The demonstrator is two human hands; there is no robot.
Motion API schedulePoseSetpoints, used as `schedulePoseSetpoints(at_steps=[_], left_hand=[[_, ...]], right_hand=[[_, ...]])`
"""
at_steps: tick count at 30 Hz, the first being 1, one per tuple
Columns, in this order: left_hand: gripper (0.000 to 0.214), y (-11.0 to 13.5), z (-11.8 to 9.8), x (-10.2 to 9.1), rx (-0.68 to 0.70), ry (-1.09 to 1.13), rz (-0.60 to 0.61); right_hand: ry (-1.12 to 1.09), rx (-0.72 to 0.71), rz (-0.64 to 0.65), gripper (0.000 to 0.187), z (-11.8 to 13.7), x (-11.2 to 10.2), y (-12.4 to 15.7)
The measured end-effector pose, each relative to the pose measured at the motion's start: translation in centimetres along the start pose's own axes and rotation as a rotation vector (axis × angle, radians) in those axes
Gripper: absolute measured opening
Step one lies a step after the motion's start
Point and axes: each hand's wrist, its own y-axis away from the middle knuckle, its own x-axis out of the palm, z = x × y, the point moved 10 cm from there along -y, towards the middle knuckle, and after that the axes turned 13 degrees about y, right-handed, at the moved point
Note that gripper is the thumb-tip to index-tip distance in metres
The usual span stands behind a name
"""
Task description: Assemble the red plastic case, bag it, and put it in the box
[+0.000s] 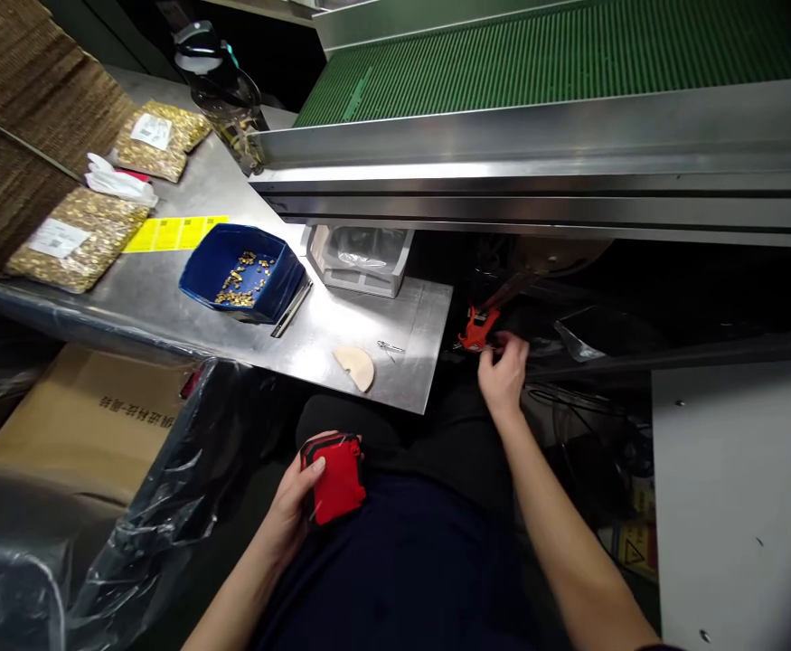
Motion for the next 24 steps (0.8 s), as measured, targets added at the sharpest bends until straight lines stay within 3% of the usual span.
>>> schedulePoseSetpoints(at_steps=[3,5,7,11,14,16,19,21,24], left_hand=[[0.067,-0.3,0.0,0.4,-0.011,-0.013,0.006],[0.066,-0.6,-0.2,0.4,-0.011,-0.032,0.002],[0.063,-0.8,-0.3,0.2,-0.001,-0.052,0.001],[0.062,-0.8,-0.1,0.0,0.001,-0.051,0.042],[0.059,-0.5,-0.2,0.2,0.018,-0.008,0.073],[0.057,-0.5,-0.5,0.8,0.027,0.019,0.109],[0.055,-1.3,-1.2,2.9,0.020,0.044,0.191],[0.050,-2.4,-2.4,4.7,0.103,-0.041,0.236],[0.047,-4.4,-4.2,7.7,0.282,-0.284,0.289]], right_hand=[[-0.099,-0.207,0.064,0.051,8.1,0.0,3.9],[-0.172,-0.389,0.176,0.066,14.4,1.7,6.3],[-0.195,-0.469,0.259,0.072,19.1,4.0,7.4],[-0.259,-0.503,0.312,0.067,25.4,7.1,5.5],[-0.291,-0.537,0.315,0.063,28.5,6.7,2.8],[-0.390,-0.504,0.335,0.060,28.9,5.4,1.3],[-0.613,-0.324,0.436,0.053,25.7,3.2,0.5],[-0.651,-0.269,0.541,0.056,22.5,2.3,1.8],[-0.688,-0.296,0.755,0.062,18.5,1.6,5.5]])
